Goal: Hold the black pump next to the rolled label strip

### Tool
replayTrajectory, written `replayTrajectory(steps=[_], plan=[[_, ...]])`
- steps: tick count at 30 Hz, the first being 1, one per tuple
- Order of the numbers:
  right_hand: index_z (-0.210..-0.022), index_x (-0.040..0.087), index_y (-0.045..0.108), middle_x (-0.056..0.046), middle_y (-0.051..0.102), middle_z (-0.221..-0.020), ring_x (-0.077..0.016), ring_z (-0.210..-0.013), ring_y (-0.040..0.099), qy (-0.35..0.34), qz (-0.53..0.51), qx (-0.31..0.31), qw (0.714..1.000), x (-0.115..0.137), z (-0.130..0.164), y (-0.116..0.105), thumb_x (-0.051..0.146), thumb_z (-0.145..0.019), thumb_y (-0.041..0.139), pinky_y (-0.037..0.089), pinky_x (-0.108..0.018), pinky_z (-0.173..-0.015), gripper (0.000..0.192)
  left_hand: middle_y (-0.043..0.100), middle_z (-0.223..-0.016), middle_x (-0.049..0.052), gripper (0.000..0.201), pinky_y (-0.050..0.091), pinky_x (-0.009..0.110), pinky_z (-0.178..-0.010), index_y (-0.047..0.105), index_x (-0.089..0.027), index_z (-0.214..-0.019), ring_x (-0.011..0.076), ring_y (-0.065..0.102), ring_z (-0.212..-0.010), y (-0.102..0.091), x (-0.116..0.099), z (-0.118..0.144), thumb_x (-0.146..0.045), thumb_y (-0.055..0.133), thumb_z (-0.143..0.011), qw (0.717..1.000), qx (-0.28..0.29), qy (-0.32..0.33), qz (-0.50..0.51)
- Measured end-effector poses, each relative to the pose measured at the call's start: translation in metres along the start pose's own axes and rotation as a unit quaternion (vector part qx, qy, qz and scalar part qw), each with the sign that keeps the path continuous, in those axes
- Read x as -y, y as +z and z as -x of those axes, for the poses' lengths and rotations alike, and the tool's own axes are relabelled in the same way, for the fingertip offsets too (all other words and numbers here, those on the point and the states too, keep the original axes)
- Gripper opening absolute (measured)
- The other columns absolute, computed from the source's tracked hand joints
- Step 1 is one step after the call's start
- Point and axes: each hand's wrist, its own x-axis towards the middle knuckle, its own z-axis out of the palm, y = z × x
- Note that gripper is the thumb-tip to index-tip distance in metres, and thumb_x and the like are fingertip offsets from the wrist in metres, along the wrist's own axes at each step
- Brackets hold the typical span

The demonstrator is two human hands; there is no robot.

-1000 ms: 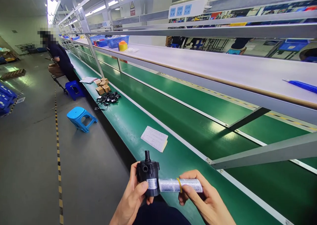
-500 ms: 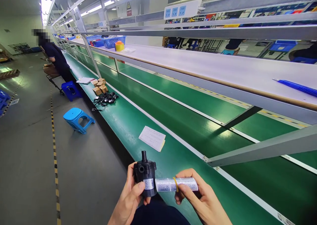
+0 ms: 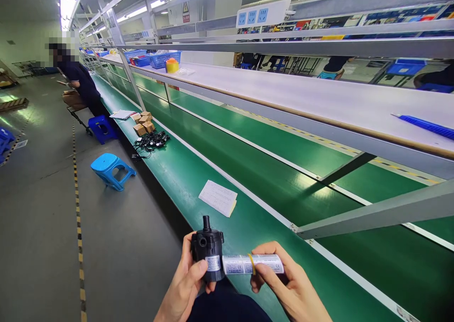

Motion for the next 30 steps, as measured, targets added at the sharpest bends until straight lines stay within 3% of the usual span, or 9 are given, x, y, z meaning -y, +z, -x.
replayTrajectory(steps=[17, 22, 30], plan=[[-0.089, 0.024, 0.062, 0.003, 0.066, -0.063, -0.0171, -0.062, 0.061, 0.005, 0.015, -0.002, 1.000, 0.0005, 0.0007, -0.0005, 0.066, -0.086, 0.065, 0.046, -0.028, -0.068, 0.042, 0.060, -0.090, -0.001, 0.065, 0.036, 0.028, -0.064, 0.037, -0.027, -0.133, 0.0103, 0.052, -0.065, -0.0016, 0.0029, 0.0000, -0.052, 0.071, -0.084, 1.000, -0.001, 0.009, 0.014], [-0.089, 0.025, 0.061, 0.004, 0.066, -0.061, -0.0174, -0.061, 0.061, 0.004, 0.029, -0.008, 1.000, 0.0000, 0.0007, -0.0007, 0.066, -0.086, 0.065, 0.046, -0.029, -0.069, 0.042, 0.058, -0.089, -0.002, 0.065, 0.036, 0.028, -0.063, 0.035, -0.027, -0.134, 0.0097, 0.051, -0.065, -0.0060, 0.0074, -0.0021, -0.051, 0.069, -0.085, 1.000, 0.021, 0.012, 0.011], [-0.090, 0.023, 0.062, 0.002, 0.067, -0.063, -0.0177, -0.062, 0.062, -0.005, 0.028, 0.008, 1.000, 0.0002, -0.0005, -0.0018, 0.065, -0.088, 0.063, 0.048, -0.029, -0.067, 0.042, 0.060, -0.092, -0.001, 0.067, 0.037, 0.028, -0.064, 0.037, -0.028, -0.133, 0.0097, 0.051, -0.065, -0.0003, 0.0024, 0.0011, -0.053, 0.072, -0.083, 1.000, -0.008, 0.009, 0.012]])
